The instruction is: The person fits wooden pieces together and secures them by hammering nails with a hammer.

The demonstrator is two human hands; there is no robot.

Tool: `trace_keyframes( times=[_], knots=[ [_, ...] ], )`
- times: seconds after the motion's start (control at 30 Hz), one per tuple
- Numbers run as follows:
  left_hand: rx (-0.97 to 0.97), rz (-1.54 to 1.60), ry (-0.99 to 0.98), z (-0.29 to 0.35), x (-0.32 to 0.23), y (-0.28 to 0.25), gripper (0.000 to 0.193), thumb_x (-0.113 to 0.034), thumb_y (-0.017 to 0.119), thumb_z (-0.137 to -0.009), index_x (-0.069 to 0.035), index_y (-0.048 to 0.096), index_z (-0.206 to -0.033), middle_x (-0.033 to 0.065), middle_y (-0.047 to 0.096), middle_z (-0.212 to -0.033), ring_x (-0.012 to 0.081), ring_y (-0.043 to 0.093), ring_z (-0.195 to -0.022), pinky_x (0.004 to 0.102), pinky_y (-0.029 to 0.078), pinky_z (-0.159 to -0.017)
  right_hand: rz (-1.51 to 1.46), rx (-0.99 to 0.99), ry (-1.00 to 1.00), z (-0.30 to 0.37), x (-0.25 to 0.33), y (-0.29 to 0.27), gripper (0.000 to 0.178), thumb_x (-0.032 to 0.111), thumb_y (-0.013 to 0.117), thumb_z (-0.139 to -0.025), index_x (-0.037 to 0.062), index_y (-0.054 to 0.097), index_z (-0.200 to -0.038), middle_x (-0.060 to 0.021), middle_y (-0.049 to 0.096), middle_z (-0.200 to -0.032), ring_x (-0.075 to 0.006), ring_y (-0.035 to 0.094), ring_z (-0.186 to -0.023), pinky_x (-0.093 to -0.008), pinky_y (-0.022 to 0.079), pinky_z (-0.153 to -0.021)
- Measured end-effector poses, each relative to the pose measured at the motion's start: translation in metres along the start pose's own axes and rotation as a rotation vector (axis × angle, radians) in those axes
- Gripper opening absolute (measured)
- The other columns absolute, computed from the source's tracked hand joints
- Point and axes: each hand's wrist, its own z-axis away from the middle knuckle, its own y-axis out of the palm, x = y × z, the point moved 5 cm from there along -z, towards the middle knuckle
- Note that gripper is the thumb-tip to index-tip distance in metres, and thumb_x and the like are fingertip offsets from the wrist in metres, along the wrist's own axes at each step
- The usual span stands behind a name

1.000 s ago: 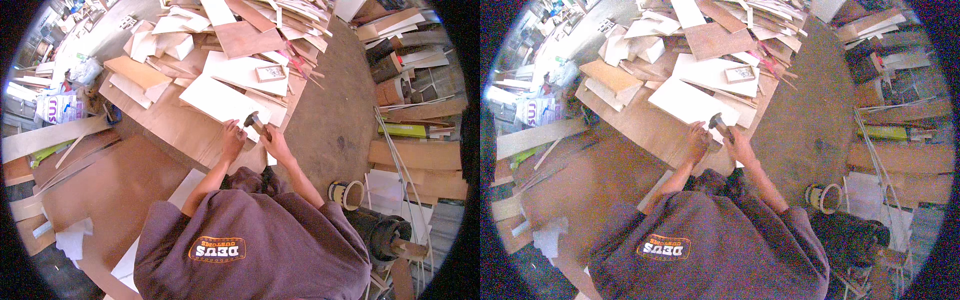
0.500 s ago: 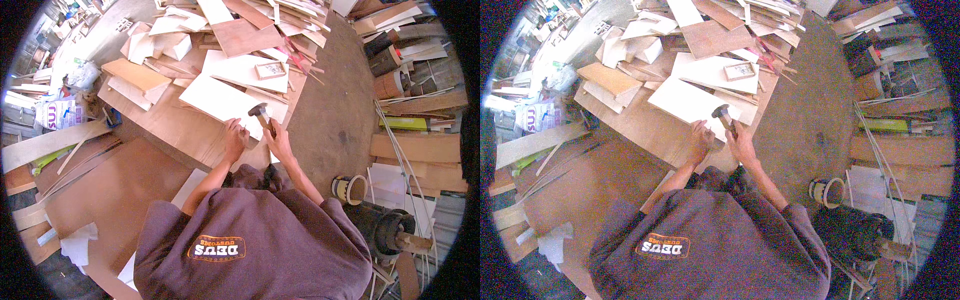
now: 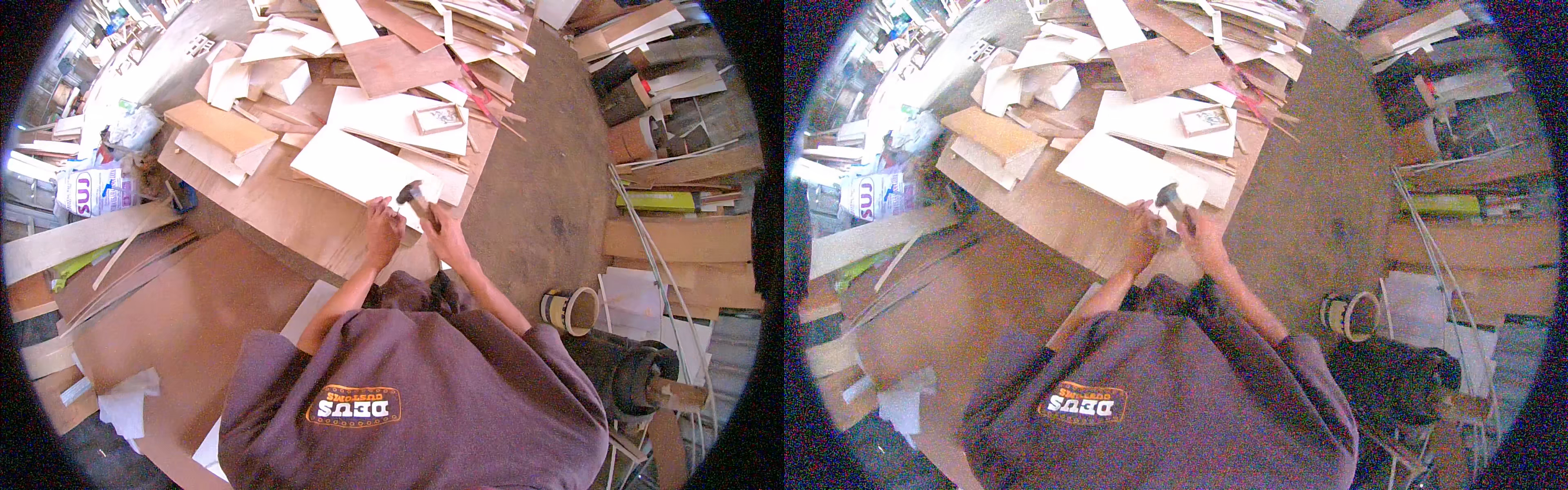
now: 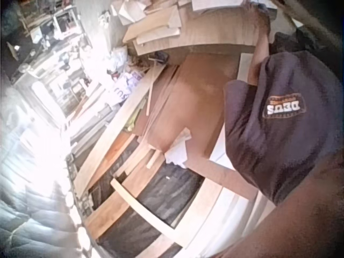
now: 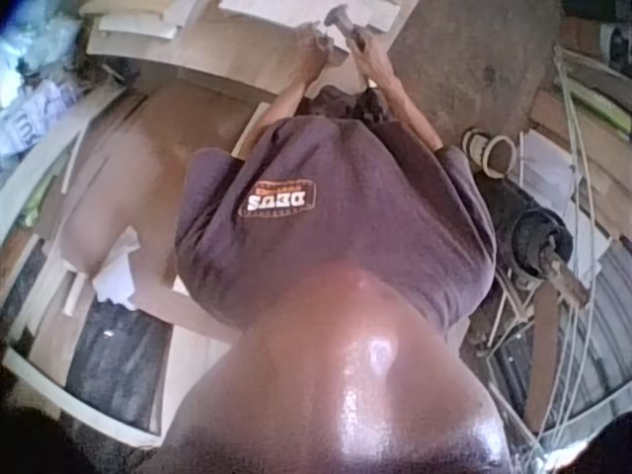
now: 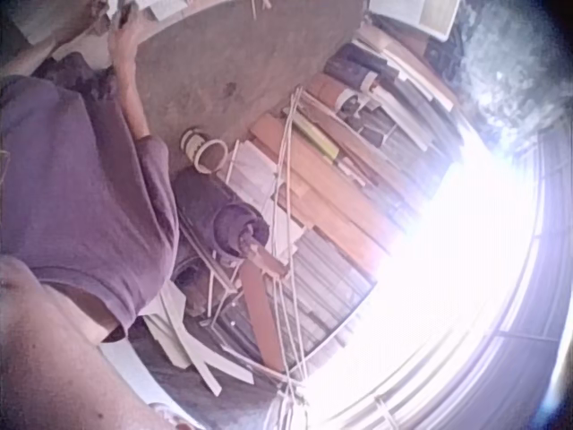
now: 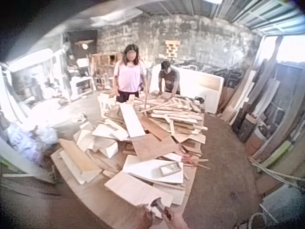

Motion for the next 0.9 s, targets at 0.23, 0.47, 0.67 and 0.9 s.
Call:
trace_keyframes(
  times=[0.23,0.47,0.67,0.9],
  knots=[
    [-0.02,0.006,0.055,0.002,0.003,0.0,0.013,0.0,0.071,-0.072,0.003,0.059,-0.077,0.0215,0.063,-0.112,0.0396,0.052,-0.113,0.0458,0.046,-0.094,-0.086,-0.059,0.116,0.002,0.022,-0.009,0.036,0.019,0.06,-0.092,-0.0059,0.055,-0.117,-0.0242,0.06,-0.08,-0.0298,0.06,-0.069,-0.041,0.046,-0.065],
    [-0.086,-0.01,0.041,0.002,0.012,0.001,0.012,-0.001,0.069,-0.074,0.003,0.059,-0.078,0.0214,0.064,-0.111,0.0385,0.054,-0.111,0.0449,0.046,-0.094,-0.029,0.063,0.067,0.005,0.01,0.007,0.033,0.02,0.059,-0.093,-0.0043,0.056,-0.116,-0.0246,0.061,-0.081,-0.0298,0.061,-0.069,-0.0418,0.046,-0.065],
    [0.011,-0.025,0.064,-0.002,-0.005,-0.003,0.012,0.0,0.07,-0.074,0.004,0.06,-0.079,0.0203,0.063,-0.113,0.0381,0.054,-0.112,0.0439,0.046,-0.095,-0.025,0.052,0.184,0.009,0.012,-0.002,0.039,0.021,0.059,-0.093,-0.0029,0.054,-0.125,-0.026,0.066,-0.099,-0.0421,0.065,-0.089,-0.047,0.05,-0.077],
    [-0.035,-0.01,0.062,0.004,0.006,0.0,0.011,-0.002,0.069,-0.075,0.003,0.06,-0.08,0.0196,0.064,-0.113,0.0366,0.054,-0.113,0.0443,0.046,-0.096,-0.087,-0.053,0.189,0.009,0.029,-0.008,0.039,0.019,0.059,-0.093,-0.0023,0.054,-0.125,-0.0265,0.066,-0.1,-0.0431,0.065,-0.093,-0.0494,0.05,-0.08]
  ],
)
